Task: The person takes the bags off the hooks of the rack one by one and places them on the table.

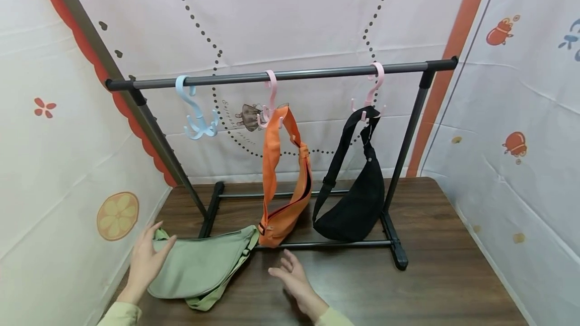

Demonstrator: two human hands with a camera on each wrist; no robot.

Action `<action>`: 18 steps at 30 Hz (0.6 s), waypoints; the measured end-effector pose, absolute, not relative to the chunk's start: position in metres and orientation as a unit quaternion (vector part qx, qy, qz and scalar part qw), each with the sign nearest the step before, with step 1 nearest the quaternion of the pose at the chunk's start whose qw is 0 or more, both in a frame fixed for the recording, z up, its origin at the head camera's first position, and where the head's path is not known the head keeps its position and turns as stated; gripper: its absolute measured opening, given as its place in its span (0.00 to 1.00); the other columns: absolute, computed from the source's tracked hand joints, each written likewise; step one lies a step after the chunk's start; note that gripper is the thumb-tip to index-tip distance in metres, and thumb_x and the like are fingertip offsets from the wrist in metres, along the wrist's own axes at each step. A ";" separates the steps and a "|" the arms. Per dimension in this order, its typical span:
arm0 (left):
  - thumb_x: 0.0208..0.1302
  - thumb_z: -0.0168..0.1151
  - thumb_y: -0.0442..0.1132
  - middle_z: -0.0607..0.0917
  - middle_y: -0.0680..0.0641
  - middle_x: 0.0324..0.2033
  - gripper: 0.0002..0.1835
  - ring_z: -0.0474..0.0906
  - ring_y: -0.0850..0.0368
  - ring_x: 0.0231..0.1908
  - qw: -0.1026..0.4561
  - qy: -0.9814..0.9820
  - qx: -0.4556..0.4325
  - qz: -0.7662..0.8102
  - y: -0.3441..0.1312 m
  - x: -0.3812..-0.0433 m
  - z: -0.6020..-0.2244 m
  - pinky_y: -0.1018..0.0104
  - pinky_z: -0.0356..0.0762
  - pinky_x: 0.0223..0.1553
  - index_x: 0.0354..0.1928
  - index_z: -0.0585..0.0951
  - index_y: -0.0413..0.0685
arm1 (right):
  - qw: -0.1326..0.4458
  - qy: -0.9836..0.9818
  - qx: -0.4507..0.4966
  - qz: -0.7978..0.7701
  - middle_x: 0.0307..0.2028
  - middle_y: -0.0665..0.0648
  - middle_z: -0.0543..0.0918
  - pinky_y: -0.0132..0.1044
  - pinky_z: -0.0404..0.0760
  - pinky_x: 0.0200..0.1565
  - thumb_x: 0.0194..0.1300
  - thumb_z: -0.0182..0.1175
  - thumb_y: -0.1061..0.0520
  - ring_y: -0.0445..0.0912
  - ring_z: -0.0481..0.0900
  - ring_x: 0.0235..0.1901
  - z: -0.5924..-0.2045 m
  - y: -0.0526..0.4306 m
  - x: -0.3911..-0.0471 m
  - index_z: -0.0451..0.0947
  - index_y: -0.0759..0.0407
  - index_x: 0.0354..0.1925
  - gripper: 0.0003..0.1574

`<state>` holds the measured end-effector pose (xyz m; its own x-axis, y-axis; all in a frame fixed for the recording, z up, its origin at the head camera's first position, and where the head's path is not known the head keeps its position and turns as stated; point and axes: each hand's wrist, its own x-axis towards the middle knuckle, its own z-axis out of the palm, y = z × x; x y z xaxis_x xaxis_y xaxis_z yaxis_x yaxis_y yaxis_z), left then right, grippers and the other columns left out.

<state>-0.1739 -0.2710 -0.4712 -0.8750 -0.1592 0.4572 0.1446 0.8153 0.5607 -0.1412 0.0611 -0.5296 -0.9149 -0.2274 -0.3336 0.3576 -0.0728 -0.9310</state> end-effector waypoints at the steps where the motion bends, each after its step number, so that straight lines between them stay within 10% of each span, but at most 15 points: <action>1: 0.54 0.65 0.36 0.64 0.29 0.59 0.28 0.59 0.31 0.56 0.264 -0.919 -0.029 -0.292 -0.262 -0.176 -0.465 0.38 0.58 0.51 0.55 0.69 0.32 | 0.187 0.668 0.038 -0.719 0.63 0.77 0.54 0.57 0.63 0.57 0.57 0.62 0.49 0.67 0.57 0.60 -0.527 0.068 -0.141 0.43 0.69 0.68 0.54; 18: 0.64 0.45 0.60 0.66 0.38 0.61 0.33 0.61 0.42 0.61 0.385 -0.831 -0.380 -0.129 -0.145 -0.214 -0.347 0.45 0.59 0.59 0.58 0.70 0.38 | 0.020 0.836 -0.072 -0.544 0.66 0.64 0.57 0.58 0.63 0.56 0.51 0.68 0.50 0.60 0.58 0.62 -0.508 0.119 -0.144 0.51 0.56 0.68 0.53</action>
